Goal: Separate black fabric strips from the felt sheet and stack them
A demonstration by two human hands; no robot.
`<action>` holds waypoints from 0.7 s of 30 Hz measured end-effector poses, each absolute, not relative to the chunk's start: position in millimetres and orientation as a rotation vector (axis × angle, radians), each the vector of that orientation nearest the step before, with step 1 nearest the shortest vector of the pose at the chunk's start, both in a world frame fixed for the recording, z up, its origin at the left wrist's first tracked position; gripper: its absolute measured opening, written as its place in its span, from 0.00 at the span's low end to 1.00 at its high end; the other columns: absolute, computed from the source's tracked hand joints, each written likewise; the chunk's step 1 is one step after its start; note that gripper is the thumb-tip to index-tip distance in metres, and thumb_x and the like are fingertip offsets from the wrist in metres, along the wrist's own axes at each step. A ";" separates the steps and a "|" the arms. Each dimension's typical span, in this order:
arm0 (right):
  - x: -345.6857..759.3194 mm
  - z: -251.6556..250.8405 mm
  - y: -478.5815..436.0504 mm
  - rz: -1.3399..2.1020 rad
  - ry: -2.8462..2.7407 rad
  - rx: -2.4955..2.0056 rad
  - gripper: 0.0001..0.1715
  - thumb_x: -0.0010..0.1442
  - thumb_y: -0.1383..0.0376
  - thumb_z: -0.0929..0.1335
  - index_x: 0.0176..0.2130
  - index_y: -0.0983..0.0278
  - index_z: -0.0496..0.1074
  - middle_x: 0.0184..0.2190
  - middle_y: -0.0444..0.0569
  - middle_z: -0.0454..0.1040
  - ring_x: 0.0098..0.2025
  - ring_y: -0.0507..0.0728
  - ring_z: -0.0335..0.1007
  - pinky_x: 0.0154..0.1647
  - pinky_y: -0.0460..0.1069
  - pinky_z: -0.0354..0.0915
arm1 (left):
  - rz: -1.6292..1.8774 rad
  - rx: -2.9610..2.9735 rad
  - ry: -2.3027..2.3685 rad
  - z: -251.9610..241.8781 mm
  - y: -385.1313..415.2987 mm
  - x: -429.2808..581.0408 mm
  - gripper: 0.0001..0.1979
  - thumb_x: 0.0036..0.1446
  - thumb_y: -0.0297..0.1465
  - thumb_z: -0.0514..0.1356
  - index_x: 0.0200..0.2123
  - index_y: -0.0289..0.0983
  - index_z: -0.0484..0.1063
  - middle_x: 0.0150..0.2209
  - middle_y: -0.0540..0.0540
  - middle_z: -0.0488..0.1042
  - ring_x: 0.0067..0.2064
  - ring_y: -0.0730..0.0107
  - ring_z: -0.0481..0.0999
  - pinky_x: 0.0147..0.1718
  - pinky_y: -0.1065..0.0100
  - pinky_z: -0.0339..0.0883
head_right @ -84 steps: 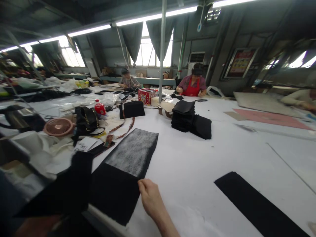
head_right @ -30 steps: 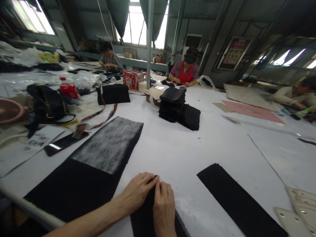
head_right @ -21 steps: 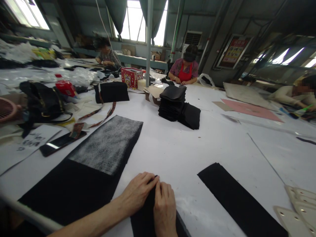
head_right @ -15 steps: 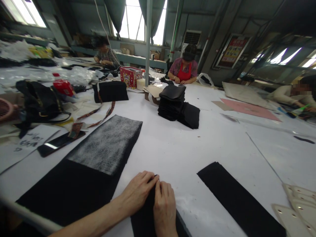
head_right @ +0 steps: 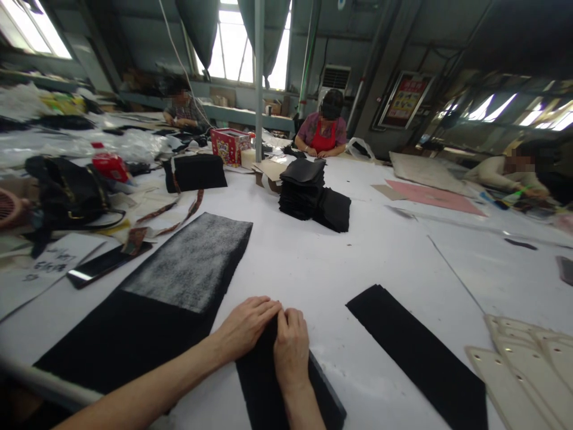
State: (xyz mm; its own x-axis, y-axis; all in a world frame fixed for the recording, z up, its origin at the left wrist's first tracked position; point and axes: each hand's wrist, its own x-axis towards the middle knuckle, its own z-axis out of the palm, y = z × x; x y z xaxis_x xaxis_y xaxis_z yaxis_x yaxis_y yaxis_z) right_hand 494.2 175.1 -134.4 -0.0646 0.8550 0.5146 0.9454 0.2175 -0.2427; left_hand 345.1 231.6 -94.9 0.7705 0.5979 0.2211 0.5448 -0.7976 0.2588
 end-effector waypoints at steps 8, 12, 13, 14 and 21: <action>512.4 -142.5 158.4 -0.257 -1.878 -1.630 0.20 0.66 0.73 0.57 0.53 0.65 0.68 0.37 0.53 0.67 0.40 0.58 0.63 0.41 0.53 0.64 | 0.347 2.912 0.891 -90.1 231.9 346.5 0.21 0.61 0.25 0.54 0.58 0.37 0.61 0.54 0.42 0.68 0.55 0.60 0.65 0.57 0.60 0.56; 516.7 -143.4 147.8 -0.271 -1.899 -1.632 0.21 0.66 0.74 0.56 0.53 0.66 0.68 0.37 0.53 0.67 0.40 0.58 0.63 0.40 0.53 0.64 | 0.284 2.978 0.887 -84.9 230.8 349.8 0.21 0.59 0.24 0.54 0.57 0.34 0.62 0.54 0.41 0.67 0.59 0.58 0.61 0.60 0.59 0.50; 516.9 -142.8 145.7 -0.274 -1.908 -1.639 0.21 0.65 0.75 0.56 0.53 0.67 0.68 0.37 0.53 0.67 0.40 0.58 0.63 0.40 0.53 0.64 | 0.258 2.993 0.881 -84.4 230.5 350.9 0.22 0.58 0.24 0.54 0.56 0.33 0.62 0.55 0.40 0.67 0.60 0.58 0.60 0.61 0.59 0.49; 516.9 -142.1 143.9 -0.279 -1.913 -1.646 0.21 0.65 0.75 0.57 0.53 0.67 0.68 0.37 0.54 0.67 0.40 0.58 0.63 0.40 0.53 0.64 | 0.231 3.005 0.875 -84.4 230.0 352.0 0.22 0.57 0.24 0.54 0.56 0.32 0.62 0.55 0.39 0.67 0.61 0.57 0.59 0.61 0.59 0.49; 515.8 -136.2 136.0 -0.306 -1.932 -1.688 0.22 0.63 0.77 0.57 0.53 0.67 0.67 0.38 0.54 0.68 0.41 0.59 0.63 0.40 0.53 0.63 | 0.172 3.046 0.862 -87.0 224.0 355.5 0.25 0.57 0.24 0.54 0.59 0.33 0.58 0.57 0.37 0.64 0.60 0.55 0.60 0.61 0.57 0.49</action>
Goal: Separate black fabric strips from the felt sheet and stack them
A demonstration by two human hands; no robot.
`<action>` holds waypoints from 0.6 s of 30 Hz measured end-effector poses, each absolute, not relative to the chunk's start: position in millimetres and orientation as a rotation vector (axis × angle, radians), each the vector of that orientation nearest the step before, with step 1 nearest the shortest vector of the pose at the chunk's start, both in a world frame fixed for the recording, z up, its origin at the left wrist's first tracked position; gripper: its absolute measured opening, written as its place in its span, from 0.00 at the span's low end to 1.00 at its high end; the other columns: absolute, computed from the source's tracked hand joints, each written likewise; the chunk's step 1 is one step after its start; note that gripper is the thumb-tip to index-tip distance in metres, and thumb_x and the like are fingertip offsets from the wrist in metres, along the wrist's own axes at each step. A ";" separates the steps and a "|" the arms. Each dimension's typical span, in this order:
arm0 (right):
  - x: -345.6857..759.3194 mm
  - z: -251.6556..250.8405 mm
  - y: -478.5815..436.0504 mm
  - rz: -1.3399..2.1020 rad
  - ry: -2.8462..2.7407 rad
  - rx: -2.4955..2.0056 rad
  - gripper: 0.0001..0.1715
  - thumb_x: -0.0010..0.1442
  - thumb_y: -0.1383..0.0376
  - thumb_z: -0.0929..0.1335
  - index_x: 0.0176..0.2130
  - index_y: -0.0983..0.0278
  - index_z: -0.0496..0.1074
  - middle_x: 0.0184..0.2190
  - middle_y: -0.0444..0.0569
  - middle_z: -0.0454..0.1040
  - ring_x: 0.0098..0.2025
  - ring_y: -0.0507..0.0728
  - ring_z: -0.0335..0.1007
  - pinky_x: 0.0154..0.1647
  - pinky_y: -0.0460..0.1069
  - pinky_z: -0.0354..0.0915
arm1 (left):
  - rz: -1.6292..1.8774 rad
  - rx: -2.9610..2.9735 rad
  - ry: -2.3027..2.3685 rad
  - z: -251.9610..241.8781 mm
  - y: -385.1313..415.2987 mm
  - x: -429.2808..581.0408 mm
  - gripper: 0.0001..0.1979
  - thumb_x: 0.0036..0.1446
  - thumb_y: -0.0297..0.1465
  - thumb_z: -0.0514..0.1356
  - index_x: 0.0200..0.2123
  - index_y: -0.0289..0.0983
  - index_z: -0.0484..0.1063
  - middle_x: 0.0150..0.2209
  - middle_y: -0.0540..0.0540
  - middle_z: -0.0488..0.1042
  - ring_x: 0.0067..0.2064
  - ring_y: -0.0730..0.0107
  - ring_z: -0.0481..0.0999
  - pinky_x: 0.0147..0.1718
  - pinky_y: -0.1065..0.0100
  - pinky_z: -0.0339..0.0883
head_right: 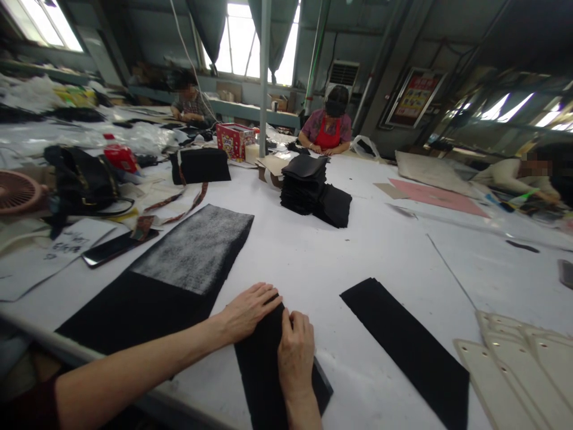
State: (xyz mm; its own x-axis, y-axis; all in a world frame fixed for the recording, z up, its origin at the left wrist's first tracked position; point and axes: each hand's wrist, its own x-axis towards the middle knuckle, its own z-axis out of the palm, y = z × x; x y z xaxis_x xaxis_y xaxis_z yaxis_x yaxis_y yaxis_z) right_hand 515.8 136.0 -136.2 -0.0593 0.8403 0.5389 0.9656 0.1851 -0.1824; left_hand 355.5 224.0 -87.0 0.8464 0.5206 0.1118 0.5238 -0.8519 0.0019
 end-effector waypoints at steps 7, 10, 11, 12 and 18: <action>519.4 -135.1 125.3 -0.333 -1.939 -1.697 0.21 0.62 0.77 0.58 0.52 0.67 0.67 0.38 0.54 0.67 0.40 0.59 0.62 0.40 0.53 0.62 | -0.173 -2.980 -0.763 -81.8 222.2 361.6 0.21 0.58 0.25 0.54 0.56 0.30 0.62 0.53 0.37 0.68 0.59 0.56 0.61 0.61 0.58 0.48; 521.7 -135.0 119.7 -0.340 -1.932 -1.690 0.22 0.62 0.77 0.58 0.52 0.66 0.67 0.38 0.53 0.67 0.40 0.59 0.62 0.39 0.53 0.62 | -0.148 -2.980 -0.771 -83.4 219.7 362.6 0.24 0.57 0.25 0.55 0.57 0.31 0.60 0.52 0.37 0.68 0.57 0.55 0.63 0.59 0.58 0.52; 522.2 -134.7 118.0 -0.337 -1.931 -1.692 0.22 0.62 0.77 0.58 0.52 0.66 0.67 0.38 0.53 0.68 0.40 0.59 0.63 0.39 0.53 0.62 | -0.148 -2.978 -0.771 -84.4 218.7 362.5 0.25 0.57 0.25 0.55 0.58 0.32 0.59 0.52 0.38 0.67 0.56 0.55 0.63 0.59 0.57 0.52; 522.5 -134.3 116.5 -0.333 -1.932 -1.698 0.22 0.62 0.77 0.58 0.52 0.66 0.67 0.38 0.53 0.68 0.40 0.59 0.63 0.39 0.53 0.62 | -0.149 -2.974 -0.768 -85.5 217.8 362.4 0.26 0.57 0.25 0.55 0.59 0.33 0.59 0.53 0.38 0.67 0.56 0.55 0.63 0.59 0.57 0.52; 527.7 -135.1 108.0 -0.352 -1.934 -1.720 0.22 0.61 0.77 0.58 0.52 0.65 0.66 0.38 0.54 0.68 0.40 0.59 0.65 0.39 0.54 0.64 | -0.145 -2.963 -0.731 -83.3 214.4 365.4 0.24 0.58 0.26 0.55 0.58 0.33 0.60 0.53 0.38 0.66 0.56 0.56 0.62 0.60 0.57 0.49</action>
